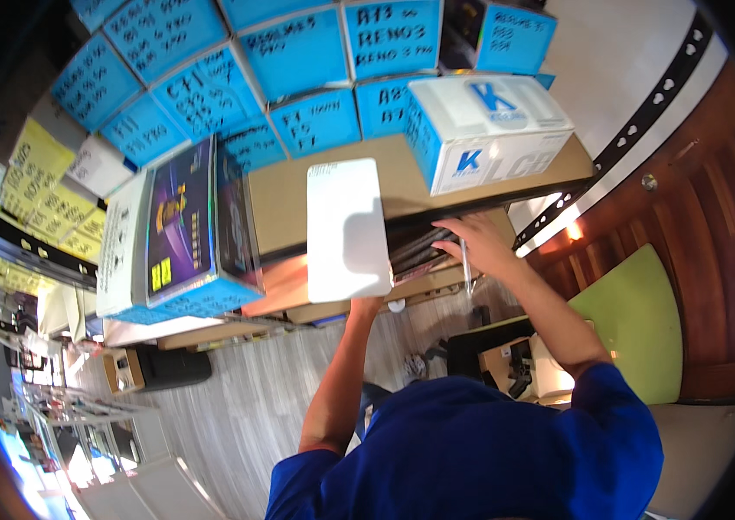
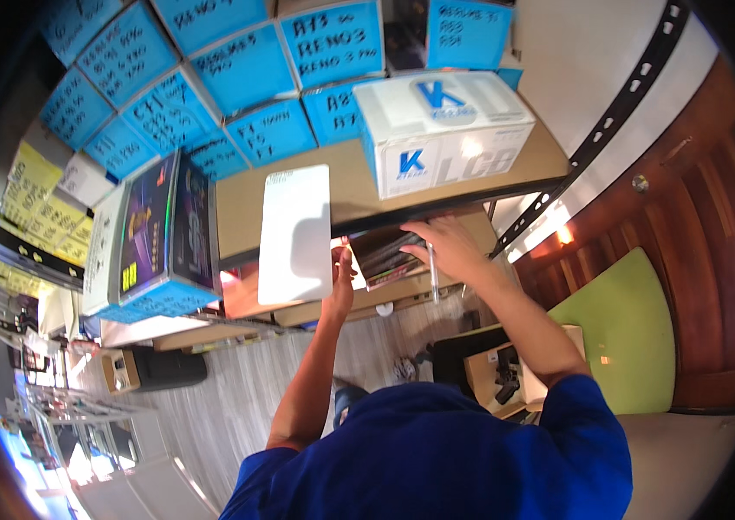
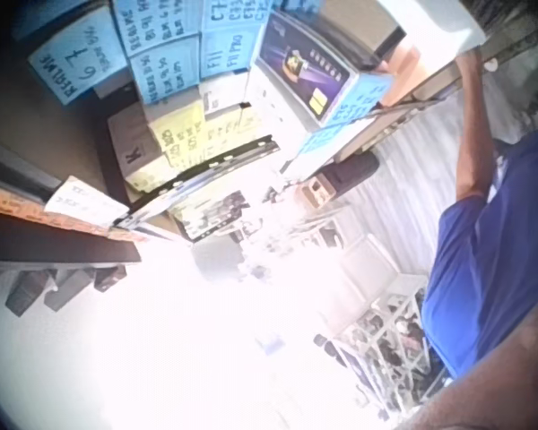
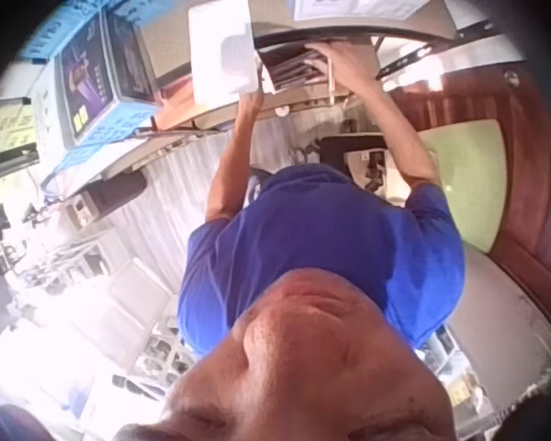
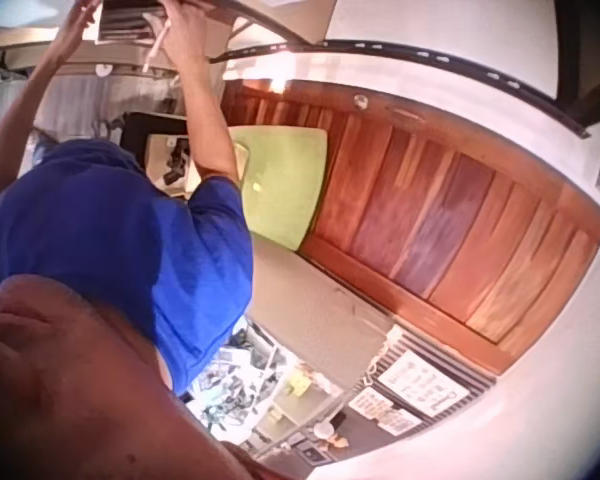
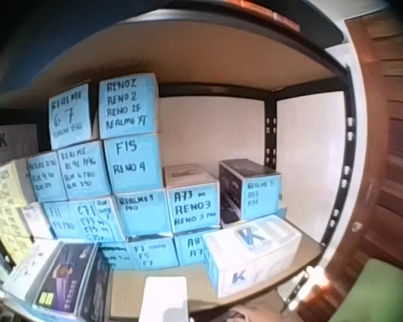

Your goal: The person handles bubble-wrapped items and boxes on shelves, then writes on a notepad while moving between shelves and a workbench. The person picks up and places boxes, writes notes, and continues handling items on shelves.

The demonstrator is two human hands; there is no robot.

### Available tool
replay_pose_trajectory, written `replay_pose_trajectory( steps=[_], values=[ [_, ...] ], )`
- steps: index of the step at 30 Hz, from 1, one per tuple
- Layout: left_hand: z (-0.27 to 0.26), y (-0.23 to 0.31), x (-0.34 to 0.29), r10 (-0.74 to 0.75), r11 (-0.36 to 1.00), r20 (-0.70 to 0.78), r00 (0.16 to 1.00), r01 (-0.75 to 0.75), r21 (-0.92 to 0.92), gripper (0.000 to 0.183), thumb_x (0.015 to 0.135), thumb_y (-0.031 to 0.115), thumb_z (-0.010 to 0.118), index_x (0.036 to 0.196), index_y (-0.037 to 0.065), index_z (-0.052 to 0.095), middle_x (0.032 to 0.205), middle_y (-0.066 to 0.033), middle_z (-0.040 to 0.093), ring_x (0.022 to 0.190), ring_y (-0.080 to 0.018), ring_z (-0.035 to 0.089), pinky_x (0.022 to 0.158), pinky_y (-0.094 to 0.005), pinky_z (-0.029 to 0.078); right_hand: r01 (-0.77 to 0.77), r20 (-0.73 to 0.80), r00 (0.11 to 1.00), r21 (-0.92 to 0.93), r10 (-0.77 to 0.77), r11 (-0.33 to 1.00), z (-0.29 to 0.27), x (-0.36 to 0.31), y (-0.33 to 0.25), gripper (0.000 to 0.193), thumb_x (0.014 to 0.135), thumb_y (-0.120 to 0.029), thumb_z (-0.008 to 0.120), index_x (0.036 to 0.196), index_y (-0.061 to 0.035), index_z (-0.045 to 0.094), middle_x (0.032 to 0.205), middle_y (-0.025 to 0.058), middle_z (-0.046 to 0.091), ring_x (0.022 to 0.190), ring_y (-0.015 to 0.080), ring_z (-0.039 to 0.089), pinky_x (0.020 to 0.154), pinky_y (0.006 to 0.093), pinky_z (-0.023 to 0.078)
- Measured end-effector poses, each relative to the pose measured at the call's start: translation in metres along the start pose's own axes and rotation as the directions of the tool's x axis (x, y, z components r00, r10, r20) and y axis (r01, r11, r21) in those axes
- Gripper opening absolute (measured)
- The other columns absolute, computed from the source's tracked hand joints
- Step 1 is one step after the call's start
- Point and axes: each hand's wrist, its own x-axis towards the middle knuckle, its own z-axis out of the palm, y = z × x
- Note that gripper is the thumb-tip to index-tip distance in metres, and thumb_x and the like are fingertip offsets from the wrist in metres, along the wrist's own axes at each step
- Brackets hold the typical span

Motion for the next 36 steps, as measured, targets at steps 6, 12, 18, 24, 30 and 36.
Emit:
replay_pose_trajectory(
  steps=[6,12,18,24,30,36],
  values=[
    [-0.005,-0.035,0.056,-0.261,0.961,0.191,0.946,0.235,0.149,0.052,0.104,0.042,0.071,0.140,0.008,0.056,0.131,-0.0056,0.064,0.120,-0.0173,0.059,0.103,-0.0353,0.047,-0.199,-0.403,0.859,0.308,0.317,0.930,0.042,-0.038,0.005,0.048,0.092,-0.016,0.082,0.133,-0.0019,0.063,0.140,0.0212,0.065,0.126,0.0416,0.063,0.108,0.0462,0.051],
    [0.003,-0.067,0.090,-0.117,0.943,0.400,0.909,0.227,-0.242,0.036,0.106,0.028,0.070,0.134,0.005,0.065,0.141,-0.0026,0.064,0.135,-0.0169,0.055,0.115,-0.0327,0.041,-0.268,-0.410,0.695,0.614,0.590,0.742,0.077,-0.036,0.023,0.038,0.095,-0.012,0.080,0.129,-0.0042,0.064,0.129,0.0198,0.069,0.107,0.0362,0.070,0.087,0.0399,0.056],
    [0.060,-0.023,0.077,-0.047,0.946,0.128,0.991,0.085,-0.313,0.039,0.102,0.030,0.077,0.126,0.002,0.068,0.115,-0.0057,0.074,0.117,-0.0143,0.064,0.103,-0.0305,0.048,-0.173,-0.540,0.740,0.423,0.401,0.890,0.093,-0.051,0.025,0.035,0.094,-0.018,0.080,0.125,-0.0072,0.068,0.118,0.0154,0.074,0.105,0.0373,0.068,0.090,0.0438,0.055],
    [0.039,-0.021,0.073,0.047,0.957,0.140,0.989,-0.085,0.276,0.044,0.087,0.014,0.081,0.127,0.002,0.069,0.122,-0.0174,0.069,0.116,-0.0305,0.065,0.101,-0.0412,0.051,-0.020,-0.560,0.817,0.216,0.141,0.976,0.103,-0.054,0.035,0.029,0.084,-0.014,0.087,0.107,-0.0081,0.070,0.119,0.0100,0.074,0.118,0.0334,0.065,0.099,0.0462,0.050],
    [0.007,0.062,0.045,-0.016,0.780,0.589,0.808,-0.358,0.513,0.078,0.082,0.039,0.088,0.152,0.018,0.060,0.167,-0.0205,0.037,0.154,-0.0398,0.033,0.127,-0.0512,0.032,-0.097,-0.314,0.740,0.825,0.594,0.557,0.112,-0.079,0.032,0.050,0.092,-0.011,0.082,0.138,-0.0069,0.064,0.133,0.0141,0.069,0.119,0.0265,0.069,0.097,0.0390,0.056],
    [0.013,0.059,0.043,-0.022,0.763,0.522,0.853,-0.323,0.560,0.068,0.095,0.047,0.075,0.155,0.022,0.057,0.168,-0.0247,0.033,0.155,-0.0430,0.030,0.126,-0.0534,0.031,-0.164,-0.332,0.804,0.672,0.493,0.722,0.097,-0.070,0.054,0.047,0.095,-0.005,0.078,0.140,-0.0088,0.065,0.130,0.0149,0.073,0.116,0.0225,0.073,0.095,0.0329,0.060]
  ],
)
